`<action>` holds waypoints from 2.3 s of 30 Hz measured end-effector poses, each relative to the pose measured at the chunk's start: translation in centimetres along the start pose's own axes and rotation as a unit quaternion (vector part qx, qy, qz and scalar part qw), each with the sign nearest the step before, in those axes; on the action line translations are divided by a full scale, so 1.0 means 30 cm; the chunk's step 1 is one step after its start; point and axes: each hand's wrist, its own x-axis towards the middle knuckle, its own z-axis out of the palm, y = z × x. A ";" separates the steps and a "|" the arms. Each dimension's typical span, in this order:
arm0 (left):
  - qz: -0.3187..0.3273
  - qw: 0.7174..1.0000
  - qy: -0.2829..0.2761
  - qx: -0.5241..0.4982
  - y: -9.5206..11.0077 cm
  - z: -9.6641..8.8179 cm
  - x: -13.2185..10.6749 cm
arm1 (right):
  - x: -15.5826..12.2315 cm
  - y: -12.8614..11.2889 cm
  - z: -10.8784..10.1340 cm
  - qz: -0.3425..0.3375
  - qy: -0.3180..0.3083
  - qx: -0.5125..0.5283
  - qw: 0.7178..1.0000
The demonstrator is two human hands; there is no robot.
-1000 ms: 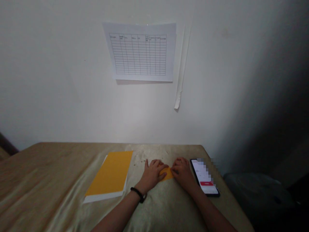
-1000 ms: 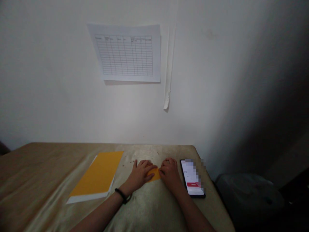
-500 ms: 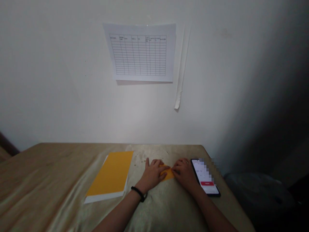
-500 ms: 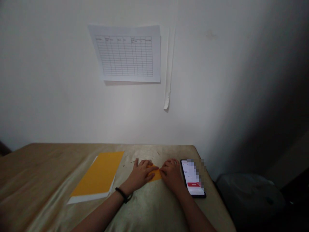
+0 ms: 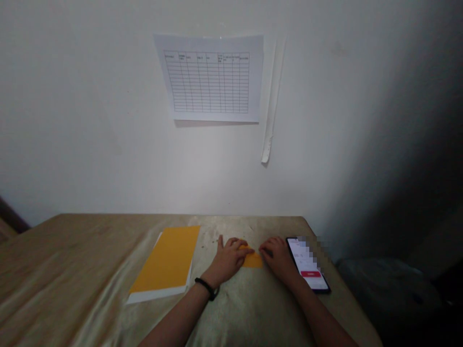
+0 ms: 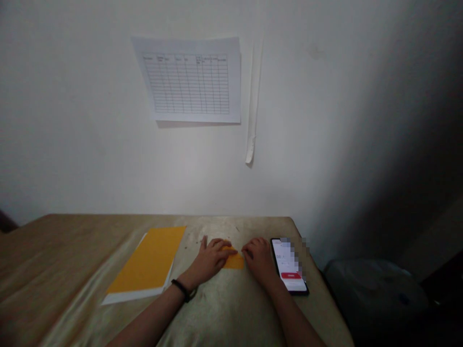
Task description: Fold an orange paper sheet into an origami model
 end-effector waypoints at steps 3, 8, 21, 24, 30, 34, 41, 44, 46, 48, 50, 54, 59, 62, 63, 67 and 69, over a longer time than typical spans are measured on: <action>-0.003 1.000 -0.001 -0.001 0.000 0.000 0.001 | 0.001 -0.004 0.003 -0.001 -0.018 -0.007 1.000; -0.004 1.000 -0.006 0.005 -0.003 0.000 0.002 | 0.000 -0.015 0.008 -0.005 -0.017 -0.009 1.000; -0.008 1.000 -0.009 0.016 -0.004 0.004 0.001 | 0.012 -0.006 0.011 0.000 -0.045 -0.036 0.998; -0.008 1.000 -0.007 0.013 -0.002 -0.001 -0.001 | 0.008 0.002 0.002 0.006 -0.049 -0.036 0.998; -0.012 1.000 -0.006 0.009 0.002 -0.005 -0.001 | -0.004 0.013 -0.017 0.016 -0.053 -0.030 0.998; -0.014 1.000 -0.010 0.004 0.002 -0.003 -0.001 | -0.006 0.012 -0.022 0.011 -0.052 -0.029 0.998; -0.016 1.000 -0.014 0.001 0.001 -0.002 0.000 | -0.008 -0.001 -0.024 0.002 -0.078 -0.055 0.995; -0.012 1.000 -0.012 0.004 0.001 -0.005 -0.001 | -0.013 -0.003 -0.030 0.000 -0.085 -0.055 0.995; -0.013 1.000 -0.013 0.003 0.002 -0.008 -0.001 | -0.015 -0.001 -0.034 -0.001 -0.078 -0.053 0.996; -0.012 1.000 -0.015 0.001 0.002 -0.010 -0.001 | -0.017 0.001 -0.036 0.000 -0.072 -0.047 0.996; -0.011 1.000 -0.016 0.002 0.001 -0.010 -0.001 | -0.017 0.003 -0.035 0.002 -0.068 -0.041 0.997; -0.010 1.000 -0.019 0.008 0.001 -0.007 -0.002 | -0.013 0.003 -0.029 0.004 -0.062 -0.037 0.997; -0.009 1.000 -0.011 0.014 -0.003 0.002 -0.003 | -0.011 -0.002 -0.031 0.007 -0.060 -0.031 0.998; -0.013 1.000 0.002 -0.001 -0.009 0.012 -0.002 | -0.011 -0.008 -0.037 0.012 -0.067 -0.033 0.997; -0.015 1.000 0.005 -0.007 -0.011 0.015 -0.002 | -0.011 -0.009 -0.039 0.013 -0.070 -0.035 0.997; -0.017 0.999 0.010 -0.026 -0.015 0.021 -0.001 | -0.011 -0.007 -0.040 0.009 -0.070 -0.035 0.997; -0.017 0.999 0.009 -0.026 -0.014 0.019 -0.001 | -0.008 -0.005 -0.037 0.008 -0.065 -0.032 0.997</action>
